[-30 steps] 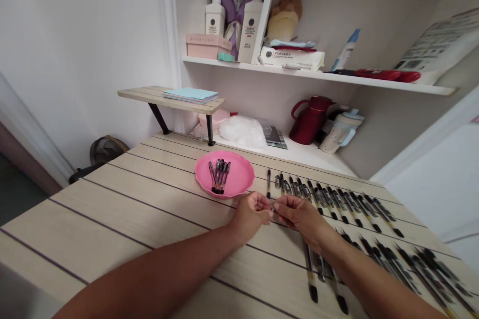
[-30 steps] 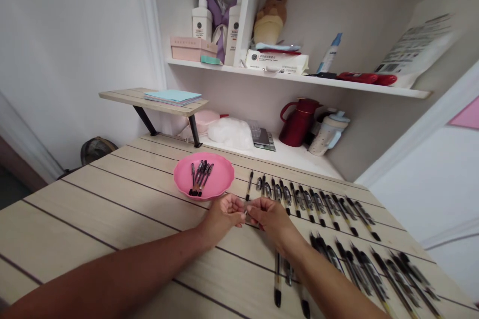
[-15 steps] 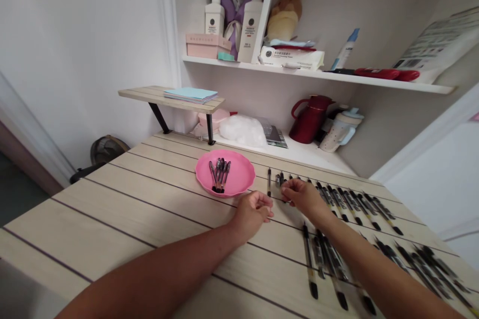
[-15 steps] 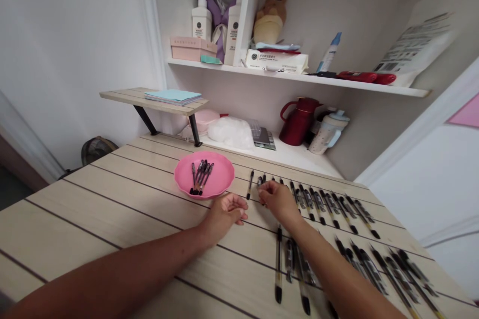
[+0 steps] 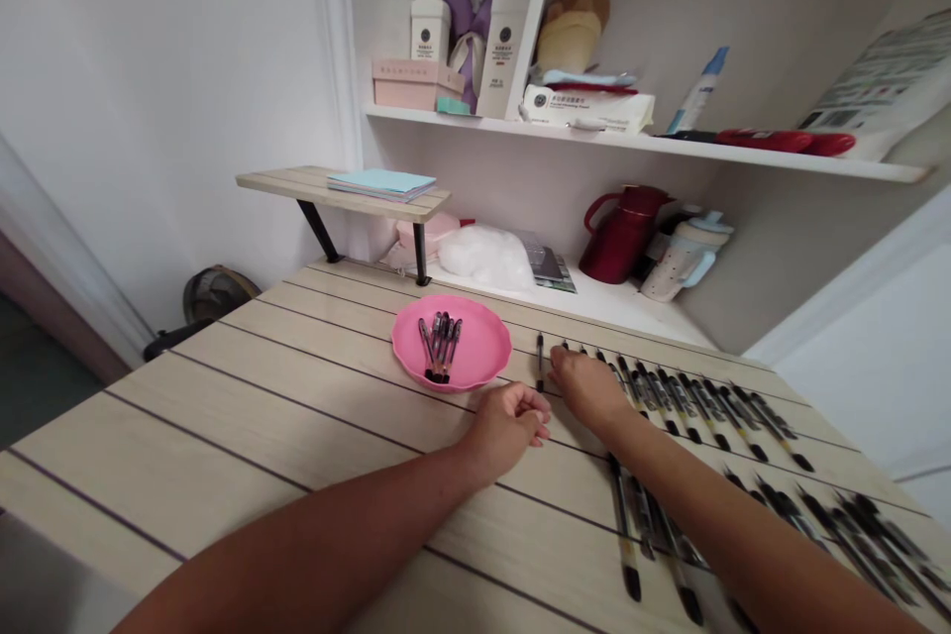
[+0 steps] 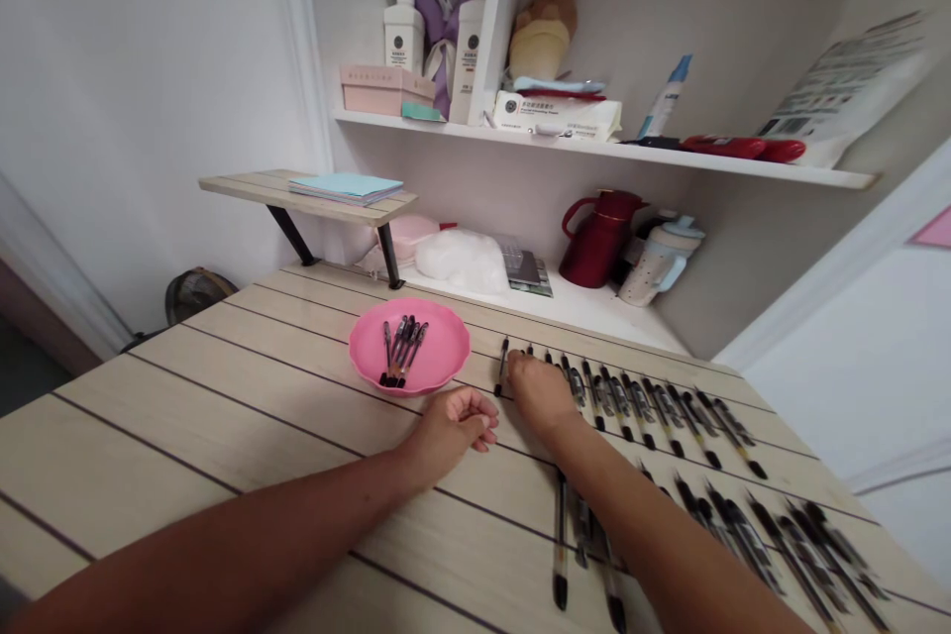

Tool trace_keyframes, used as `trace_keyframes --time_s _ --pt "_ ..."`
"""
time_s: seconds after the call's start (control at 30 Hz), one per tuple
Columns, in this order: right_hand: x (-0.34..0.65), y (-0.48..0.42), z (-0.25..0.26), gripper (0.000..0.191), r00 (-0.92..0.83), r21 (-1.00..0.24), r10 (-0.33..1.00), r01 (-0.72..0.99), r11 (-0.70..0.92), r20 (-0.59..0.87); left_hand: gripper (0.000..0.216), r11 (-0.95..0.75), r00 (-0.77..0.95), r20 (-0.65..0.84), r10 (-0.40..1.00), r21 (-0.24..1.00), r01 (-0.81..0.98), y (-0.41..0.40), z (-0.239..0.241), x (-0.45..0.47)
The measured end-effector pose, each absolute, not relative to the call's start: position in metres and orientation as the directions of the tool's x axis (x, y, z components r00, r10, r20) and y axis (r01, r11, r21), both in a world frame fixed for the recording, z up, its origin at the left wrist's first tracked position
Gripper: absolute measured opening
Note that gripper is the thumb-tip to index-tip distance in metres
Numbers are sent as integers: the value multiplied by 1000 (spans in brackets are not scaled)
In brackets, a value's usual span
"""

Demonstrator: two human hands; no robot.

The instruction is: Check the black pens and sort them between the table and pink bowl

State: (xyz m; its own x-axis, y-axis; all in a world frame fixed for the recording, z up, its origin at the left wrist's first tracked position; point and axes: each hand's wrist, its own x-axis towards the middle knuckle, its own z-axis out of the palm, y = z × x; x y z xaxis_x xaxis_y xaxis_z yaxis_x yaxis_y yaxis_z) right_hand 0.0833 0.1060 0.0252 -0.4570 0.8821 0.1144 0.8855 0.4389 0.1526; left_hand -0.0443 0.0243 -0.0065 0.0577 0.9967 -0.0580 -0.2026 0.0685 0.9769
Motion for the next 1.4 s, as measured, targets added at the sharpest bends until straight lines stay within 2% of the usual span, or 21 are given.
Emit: trace_keyframes --time_s 0.17,0.33,0.47,0.57,0.63,0.7,0.83,1.03,1.4 --pt "78 108 25 12 -466 173 878 879 444 112 6 69 65 -56 996 976 -205 25 -7 -44" --pt "87 107 30 12 -433 132 886 900 415 169 7 65 71 -52 996 978 -198 25 -8 -45" --pt "113 92 40 13 -355 -8 894 928 371 275 10 55 82 -45 996 990 -131 26 -11 -45" --pt "132 68 42 14 -321 -180 902 907 380 290 13 -34 52 28 998 994 108 30 -12 -46" --pt "141 48 38 15 -330 -272 907 877 397 260 14 -129 34 125 992 924 359 34 -10 -47" --pt "144 28 33 15 -342 -326 915 858 396 214 17 -206 52 217 975 784 585 39 -6 -47" --pt "139 -3 25 12 -366 -410 920 824 391 143 31 -212 93 243 965 527 823 53 3 -42" --pt "127 -22 24 13 -383 -508 915 767 392 128 39 -69 42 81 996 367 928 72 15 -24" --pt "130 -25 19 13 -393 -521 913 760 388 106 30 20 -35 42 999 319 948 84 22 -14"
